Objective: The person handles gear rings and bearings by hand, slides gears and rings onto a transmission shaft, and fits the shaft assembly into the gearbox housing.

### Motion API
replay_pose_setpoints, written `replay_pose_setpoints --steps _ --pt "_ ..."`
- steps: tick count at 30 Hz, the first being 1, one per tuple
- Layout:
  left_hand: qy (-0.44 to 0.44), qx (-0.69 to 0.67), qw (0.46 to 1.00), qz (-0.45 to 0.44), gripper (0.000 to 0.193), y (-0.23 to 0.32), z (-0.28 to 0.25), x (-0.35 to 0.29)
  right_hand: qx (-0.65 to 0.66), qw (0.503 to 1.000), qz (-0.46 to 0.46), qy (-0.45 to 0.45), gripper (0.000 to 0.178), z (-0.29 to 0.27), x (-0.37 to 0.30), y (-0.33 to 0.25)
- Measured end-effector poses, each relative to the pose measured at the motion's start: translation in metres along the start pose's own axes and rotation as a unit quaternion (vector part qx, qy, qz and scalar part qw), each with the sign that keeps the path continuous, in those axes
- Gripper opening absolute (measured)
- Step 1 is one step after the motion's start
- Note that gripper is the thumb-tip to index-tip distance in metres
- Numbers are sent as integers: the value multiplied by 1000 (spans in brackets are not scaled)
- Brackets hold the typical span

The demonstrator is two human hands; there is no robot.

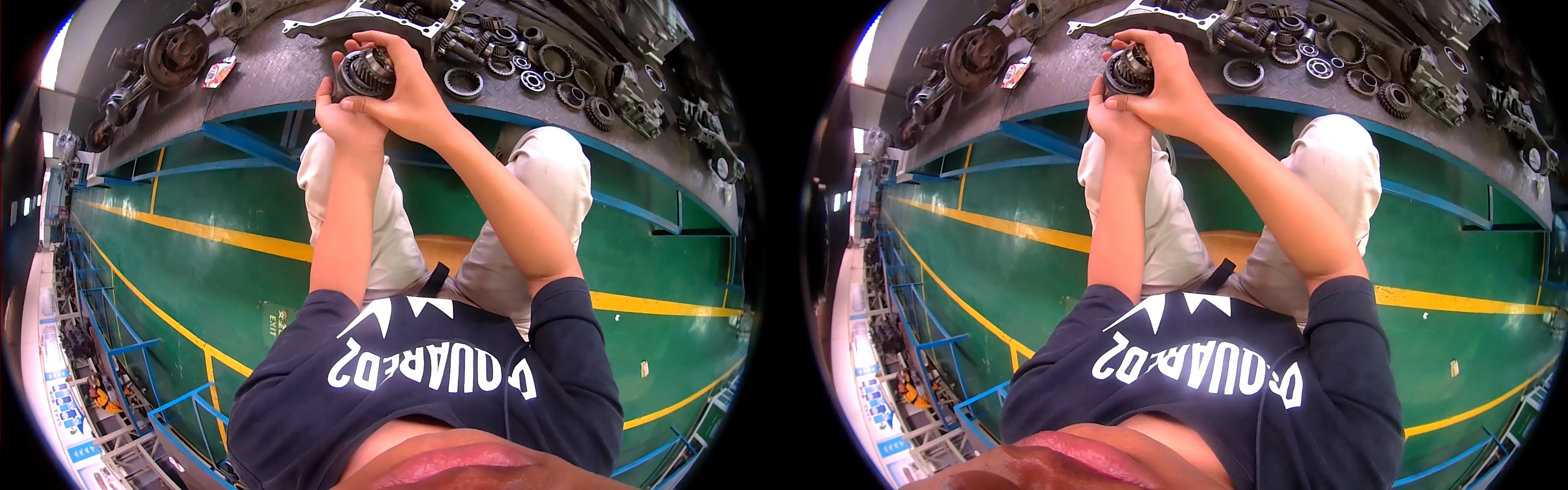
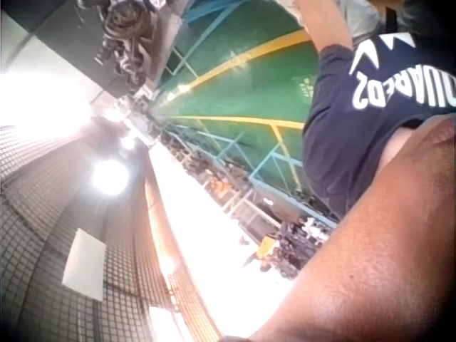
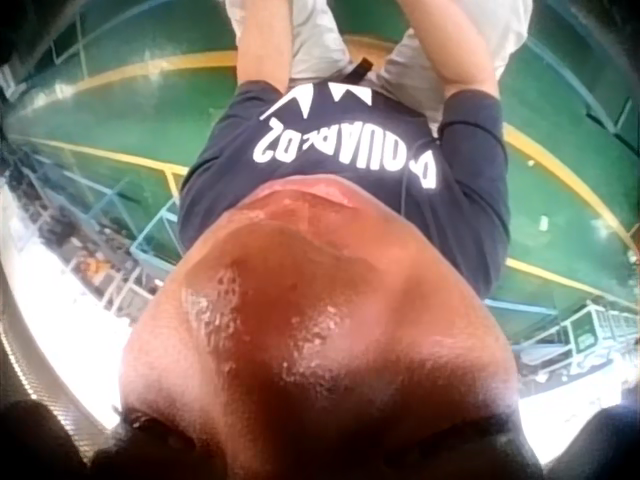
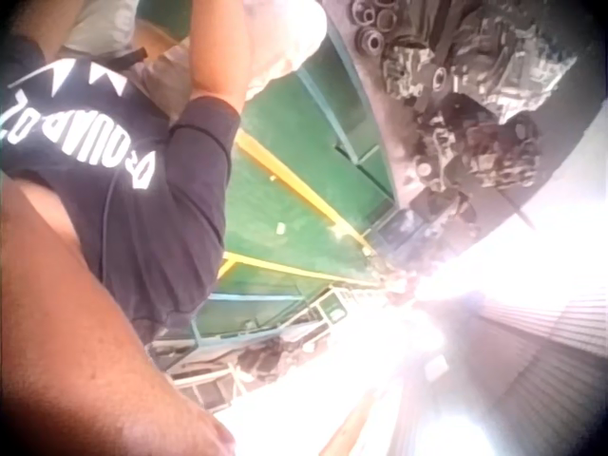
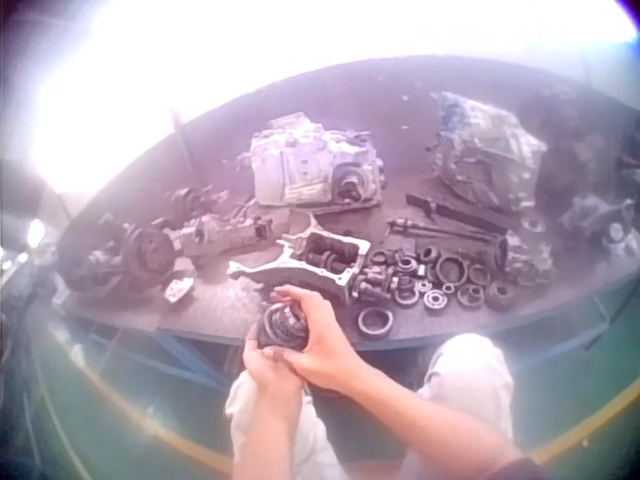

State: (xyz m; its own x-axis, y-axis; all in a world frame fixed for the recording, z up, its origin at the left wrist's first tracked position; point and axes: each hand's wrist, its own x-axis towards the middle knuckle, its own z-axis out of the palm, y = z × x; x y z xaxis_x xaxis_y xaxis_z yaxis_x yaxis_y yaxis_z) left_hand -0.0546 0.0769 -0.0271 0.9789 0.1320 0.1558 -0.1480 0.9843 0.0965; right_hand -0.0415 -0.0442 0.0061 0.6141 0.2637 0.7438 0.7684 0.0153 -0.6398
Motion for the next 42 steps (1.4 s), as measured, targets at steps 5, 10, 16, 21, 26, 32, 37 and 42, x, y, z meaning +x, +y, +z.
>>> replay_pose_setpoints --steps 5,10,16,21,26,32,37,42 --pt "-57 -44 997 19 47 -3 -3 2 -3 999 -38 -15 61 5 5 -2" --pt "2 -181 983 -12 46 -6 6 3 89 996 7 8 35 13 4 8" --pt "76 -111 989 66 39 -12 11 9 31 974 154 161 31 -8 21 42" --pt "98 -131 983 86 36 -18 15 9 -212 929 251 169 41 -140 74 123" --pt "129 -152 976 92 36 -16 21 8 -545 799 235 96 67 -147 63 136" --pt "106 -141 981 75 37 -19 17 7 -190 978 48 -75 59 -66 40 68" --pt "129 17 986 109 35 -18 10 6 -57 983 42 -167 65 -26 22 18" --pt "134 6 987 83 36 -15 16 3 -43 989 55 -132 66 -26 27 24"
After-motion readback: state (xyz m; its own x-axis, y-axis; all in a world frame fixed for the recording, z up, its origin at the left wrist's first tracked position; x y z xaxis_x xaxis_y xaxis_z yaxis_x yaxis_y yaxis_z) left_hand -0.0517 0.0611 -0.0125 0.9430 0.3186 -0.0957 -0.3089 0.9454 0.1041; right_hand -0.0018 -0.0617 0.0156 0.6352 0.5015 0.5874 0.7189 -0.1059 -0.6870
